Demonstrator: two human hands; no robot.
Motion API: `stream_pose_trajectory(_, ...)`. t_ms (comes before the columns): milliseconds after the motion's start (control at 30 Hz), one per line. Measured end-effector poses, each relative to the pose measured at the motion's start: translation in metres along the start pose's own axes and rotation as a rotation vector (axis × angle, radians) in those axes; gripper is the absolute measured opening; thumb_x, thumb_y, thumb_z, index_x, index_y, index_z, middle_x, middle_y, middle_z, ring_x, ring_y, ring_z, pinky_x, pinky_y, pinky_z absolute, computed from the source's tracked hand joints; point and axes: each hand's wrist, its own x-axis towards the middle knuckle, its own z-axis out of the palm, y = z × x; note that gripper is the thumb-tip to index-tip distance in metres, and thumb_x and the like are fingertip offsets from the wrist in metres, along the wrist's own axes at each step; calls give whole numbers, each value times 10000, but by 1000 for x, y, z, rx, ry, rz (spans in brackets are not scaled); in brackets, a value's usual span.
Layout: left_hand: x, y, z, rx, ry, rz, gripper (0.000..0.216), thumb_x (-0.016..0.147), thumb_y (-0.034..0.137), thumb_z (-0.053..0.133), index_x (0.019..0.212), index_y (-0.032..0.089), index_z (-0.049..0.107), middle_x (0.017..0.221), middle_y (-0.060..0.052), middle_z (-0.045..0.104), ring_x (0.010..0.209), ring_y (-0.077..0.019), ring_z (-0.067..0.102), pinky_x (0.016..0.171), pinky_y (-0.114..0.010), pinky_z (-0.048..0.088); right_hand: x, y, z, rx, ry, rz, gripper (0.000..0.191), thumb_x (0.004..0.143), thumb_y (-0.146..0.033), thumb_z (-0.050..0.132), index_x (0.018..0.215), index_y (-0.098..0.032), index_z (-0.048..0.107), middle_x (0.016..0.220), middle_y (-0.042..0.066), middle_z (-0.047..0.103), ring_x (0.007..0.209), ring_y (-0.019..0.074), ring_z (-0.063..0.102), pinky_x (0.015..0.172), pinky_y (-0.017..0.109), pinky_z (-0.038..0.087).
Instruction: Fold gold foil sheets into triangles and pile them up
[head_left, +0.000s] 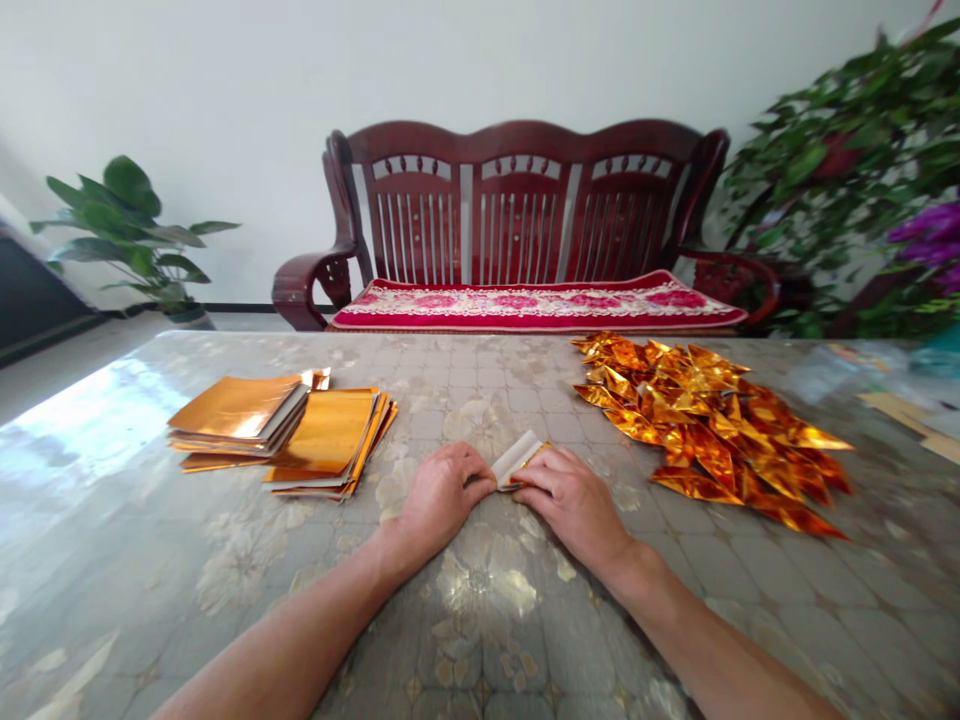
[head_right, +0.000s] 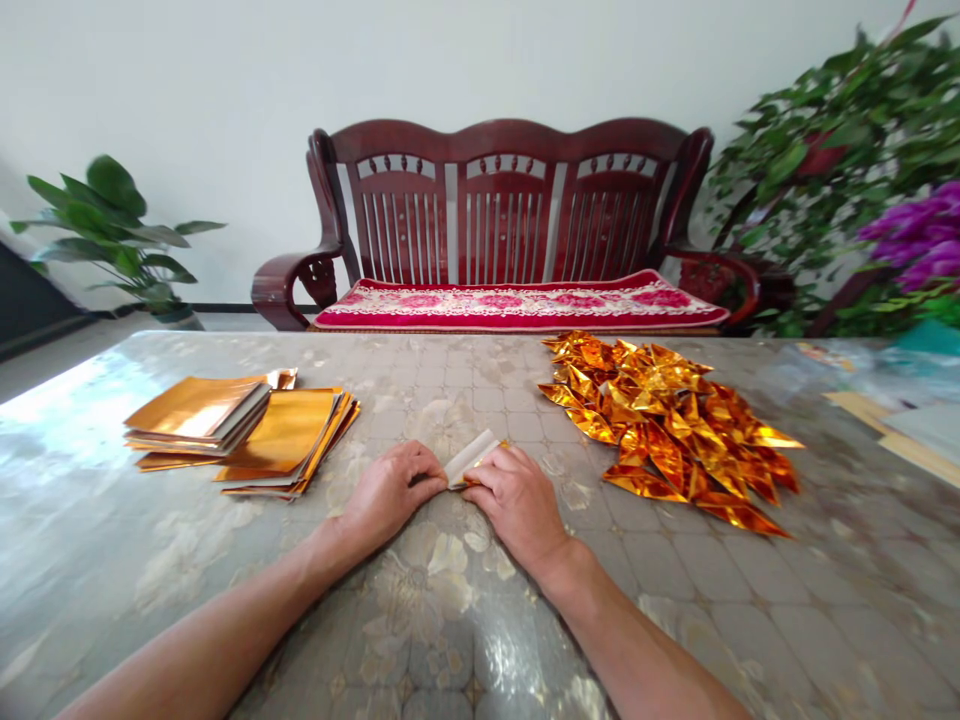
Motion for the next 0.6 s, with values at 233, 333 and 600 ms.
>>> stream_pose_trajectory(233,1,-2,-1,-47,-10,17,71,836,188,707,790,223,748,842,11,688,874,-155,621,820,-246,444,-2,2,-1,-50,2,-44,96,863,-239,724,931,-286,774,857,16,663,883,198,578,731,293,445)
stream_pose_trajectory(333,1,-2,1,-46,2,12,75,826,173,712,773,218,743,823,12,687,858,-154,622,808,-245,442,-2,2,-1,-64,6,-85,92,869,-229,717,921,-278,775,846,22,661,863,194,579,728,295,453)
stream_pose_trajectory(600,0,-3,4,-37,25,-1,59,816,175,715,776,214,734,813,8,678,853,-157,624,786,-249,435,-1,1,1,-42,32,-140,99,873,-206,710,938,-253,768,862,28,695,856,193,603,747,299,482)
